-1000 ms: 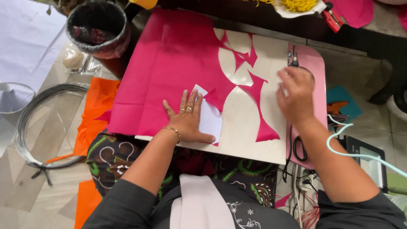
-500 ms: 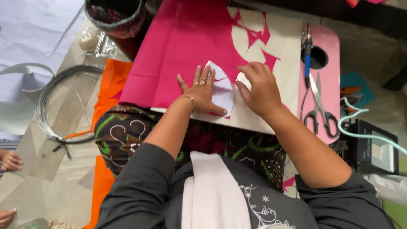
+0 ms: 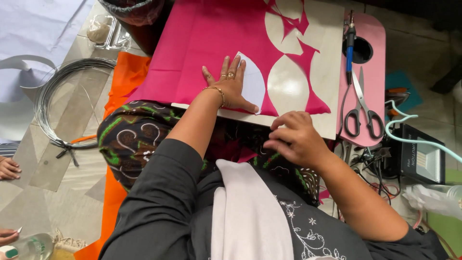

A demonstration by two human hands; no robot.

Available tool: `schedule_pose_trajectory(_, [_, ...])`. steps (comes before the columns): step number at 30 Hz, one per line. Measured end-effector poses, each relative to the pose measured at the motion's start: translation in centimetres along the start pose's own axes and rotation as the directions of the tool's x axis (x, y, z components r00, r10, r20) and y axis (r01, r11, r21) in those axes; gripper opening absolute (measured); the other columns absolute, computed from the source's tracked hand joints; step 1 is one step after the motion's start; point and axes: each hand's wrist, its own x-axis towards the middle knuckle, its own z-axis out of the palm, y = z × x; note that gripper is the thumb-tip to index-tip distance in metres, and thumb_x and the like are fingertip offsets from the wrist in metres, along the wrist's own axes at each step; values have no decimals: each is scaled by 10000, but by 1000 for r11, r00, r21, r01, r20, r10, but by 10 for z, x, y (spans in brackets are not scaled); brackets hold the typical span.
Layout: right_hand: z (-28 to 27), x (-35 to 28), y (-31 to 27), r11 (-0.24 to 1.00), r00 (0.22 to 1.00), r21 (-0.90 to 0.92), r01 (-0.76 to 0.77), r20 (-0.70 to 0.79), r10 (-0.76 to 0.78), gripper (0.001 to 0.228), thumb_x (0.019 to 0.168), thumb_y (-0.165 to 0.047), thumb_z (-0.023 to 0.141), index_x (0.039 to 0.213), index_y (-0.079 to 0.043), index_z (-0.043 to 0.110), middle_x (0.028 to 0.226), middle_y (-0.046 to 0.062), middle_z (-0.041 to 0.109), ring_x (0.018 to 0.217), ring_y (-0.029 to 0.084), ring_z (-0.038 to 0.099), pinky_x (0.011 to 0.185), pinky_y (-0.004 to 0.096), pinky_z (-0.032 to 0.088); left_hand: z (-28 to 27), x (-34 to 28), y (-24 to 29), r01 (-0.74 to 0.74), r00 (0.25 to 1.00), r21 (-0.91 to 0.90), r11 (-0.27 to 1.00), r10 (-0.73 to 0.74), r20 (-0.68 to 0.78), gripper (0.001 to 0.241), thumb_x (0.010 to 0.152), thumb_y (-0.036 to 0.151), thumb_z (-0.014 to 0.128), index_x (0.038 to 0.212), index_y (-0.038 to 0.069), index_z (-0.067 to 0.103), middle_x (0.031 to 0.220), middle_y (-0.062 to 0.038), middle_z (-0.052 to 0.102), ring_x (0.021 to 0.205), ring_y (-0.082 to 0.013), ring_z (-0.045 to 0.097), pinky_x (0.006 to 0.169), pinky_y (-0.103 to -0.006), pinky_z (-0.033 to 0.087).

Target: Using a heat tool to cut leaf-shaped patterns out of pink fabric using a template.

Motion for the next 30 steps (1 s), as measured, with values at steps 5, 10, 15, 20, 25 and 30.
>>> schedule_pose_trajectory(5, [9, 21, 29, 991, 978, 74, -115, -164, 125, 135, 910, -176, 644, 1032, -122, 669, 1078, 59, 608, 1000, 273, 580, 869, 372, 432, 5, 1, -3, -1, 999, -8, 1000, 1, -47, 1331, 597, 756, 692, 1492, 115, -57, 1570, -64, -100, 1426, -267, -153, 1005, -771, 46])
schedule_pose_trajectory(10, [48, 35, 41, 986, 986, -62, -154, 61, 158, 388, 972, -363, 505, 1245, -96, 571, 1278, 149, 548, 1228, 340, 476, 1016, 483, 352, 23, 3, -15, -170, 946, -128, 977, 125, -300, 1275, 598, 647, 783, 1499, 113, 56, 1565, -131, 75, 1444, -317, 20, 1103, -674, 10])
schedule_pose_trajectory(15, [46, 35, 38, 981, 982, -104, -164, 81, 173, 398, 977, -401, 478, 1229, -109, 575, 1285, 136, 551, 1233, 316, 483, 1020, 475, 352, 64, 12, -54, -350, 636, -172, 921, 99, -765, 477, 798, 380, 697, 1159, 158, 476, 1137, -71, 438, 1098, -308, 394, 874, -558, 319])
schedule_pose_trajectory(20, [49, 33, 41, 982, 982, -113, -154, 91, 164, 395, 977, -394, 478, 1233, -106, 568, 1293, 140, 546, 1239, 315, 479, 1030, 479, 341, 94, -11, -52, 188, 554, -90, 978, -181, -812, 447, 930, 494, 367, 676, 239, 631, 590, -29, 608, 589, -282, 665, 561, -438, 499])
schedule_pose_trajectory(25, [53, 34, 46, 972, 964, -102, -212, 141, 225, 422, 981, -440, 430, 1247, -137, 553, 1330, 112, 514, 1285, 283, 436, 1062, 460, 300, 66, -58, -6, 374, 928, 251, 893, -359, -103, 412, 819, 341, 368, 1027, 174, 682, 990, -67, 694, 1001, -316, 620, 894, -497, 290])
schedule_pose_trajectory(30, [53, 37, 46, 973, 964, -101, -206, 152, 220, 421, 986, -427, 423, 1247, -120, 546, 1325, 124, 508, 1285, 290, 431, 1065, 456, 297, 97, -55, -21, 364, 851, 394, 844, -473, 228, 459, 796, 344, 434, 1185, 180, 615, 1181, -39, 629, 1179, -305, 508, 953, -597, 225])
